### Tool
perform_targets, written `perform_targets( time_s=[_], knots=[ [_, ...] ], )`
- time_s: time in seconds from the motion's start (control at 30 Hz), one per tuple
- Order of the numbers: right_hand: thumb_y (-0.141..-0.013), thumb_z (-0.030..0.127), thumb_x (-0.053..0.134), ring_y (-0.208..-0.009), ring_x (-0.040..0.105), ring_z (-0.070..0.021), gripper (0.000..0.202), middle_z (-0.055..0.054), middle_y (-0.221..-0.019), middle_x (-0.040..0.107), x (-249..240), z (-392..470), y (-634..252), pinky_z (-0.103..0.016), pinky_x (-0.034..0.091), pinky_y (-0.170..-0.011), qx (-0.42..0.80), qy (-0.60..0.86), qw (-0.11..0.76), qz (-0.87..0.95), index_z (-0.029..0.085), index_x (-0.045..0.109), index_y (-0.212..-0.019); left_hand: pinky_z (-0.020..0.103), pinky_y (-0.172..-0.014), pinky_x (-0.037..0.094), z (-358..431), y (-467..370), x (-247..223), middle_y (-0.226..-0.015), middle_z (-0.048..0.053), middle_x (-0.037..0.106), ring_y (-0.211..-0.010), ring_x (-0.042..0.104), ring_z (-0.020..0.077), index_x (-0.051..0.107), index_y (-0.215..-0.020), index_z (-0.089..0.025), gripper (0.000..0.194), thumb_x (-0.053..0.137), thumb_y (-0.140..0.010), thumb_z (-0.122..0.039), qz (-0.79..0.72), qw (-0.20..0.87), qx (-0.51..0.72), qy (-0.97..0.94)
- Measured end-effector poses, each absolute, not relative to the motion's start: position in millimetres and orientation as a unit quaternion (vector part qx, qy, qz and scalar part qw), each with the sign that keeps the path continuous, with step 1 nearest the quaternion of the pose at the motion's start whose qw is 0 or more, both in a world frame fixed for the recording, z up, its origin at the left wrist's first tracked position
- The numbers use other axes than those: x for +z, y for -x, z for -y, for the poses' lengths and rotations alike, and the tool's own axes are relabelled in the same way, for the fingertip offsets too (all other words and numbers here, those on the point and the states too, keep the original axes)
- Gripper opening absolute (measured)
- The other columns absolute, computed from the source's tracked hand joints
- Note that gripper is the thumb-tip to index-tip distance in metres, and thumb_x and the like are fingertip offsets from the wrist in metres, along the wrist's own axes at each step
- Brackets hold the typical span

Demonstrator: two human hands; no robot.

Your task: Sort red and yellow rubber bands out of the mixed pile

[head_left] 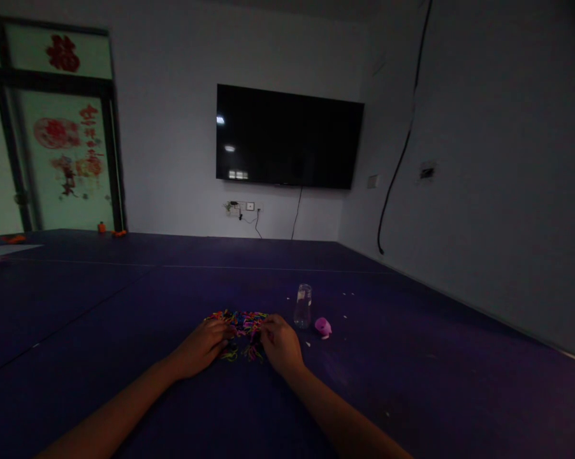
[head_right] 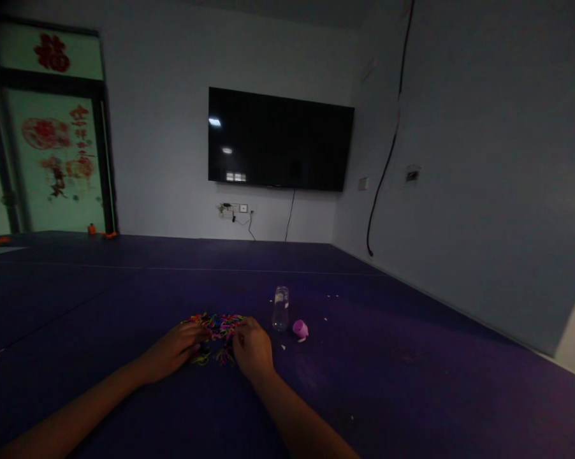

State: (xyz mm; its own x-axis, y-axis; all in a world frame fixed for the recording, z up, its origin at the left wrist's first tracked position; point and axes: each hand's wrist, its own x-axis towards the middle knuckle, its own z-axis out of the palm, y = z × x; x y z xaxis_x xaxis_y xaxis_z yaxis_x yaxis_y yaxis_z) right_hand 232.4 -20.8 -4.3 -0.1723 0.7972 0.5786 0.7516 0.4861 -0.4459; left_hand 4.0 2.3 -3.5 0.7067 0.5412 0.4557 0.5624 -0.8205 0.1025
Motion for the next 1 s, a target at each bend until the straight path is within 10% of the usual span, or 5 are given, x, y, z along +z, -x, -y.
perform_targets(
  time_s=[1.0],
  knots=[
    [-0.076, 0.007, 0.050, -0.070, 0.061, -0.0138, 0.026, -0.004, -0.085, 0.066, -13.2, 13.8, -233.0, -0.023, 0.048, -0.064, 0.036, 0.439, 0.456, 0.773, 0.021, 0.072, -0.077, 0.042, -0.097, 0.042, -6.8, 3.7, -1.9, -0.117, 0.005, 0.063, -0.108, 0.056, 0.0223, 0.066, -0.110, -0.024, 0.033, 0.052, -0.081, -0.020, 0.393, -0.119, -0.406, 0.817]
  ],
)
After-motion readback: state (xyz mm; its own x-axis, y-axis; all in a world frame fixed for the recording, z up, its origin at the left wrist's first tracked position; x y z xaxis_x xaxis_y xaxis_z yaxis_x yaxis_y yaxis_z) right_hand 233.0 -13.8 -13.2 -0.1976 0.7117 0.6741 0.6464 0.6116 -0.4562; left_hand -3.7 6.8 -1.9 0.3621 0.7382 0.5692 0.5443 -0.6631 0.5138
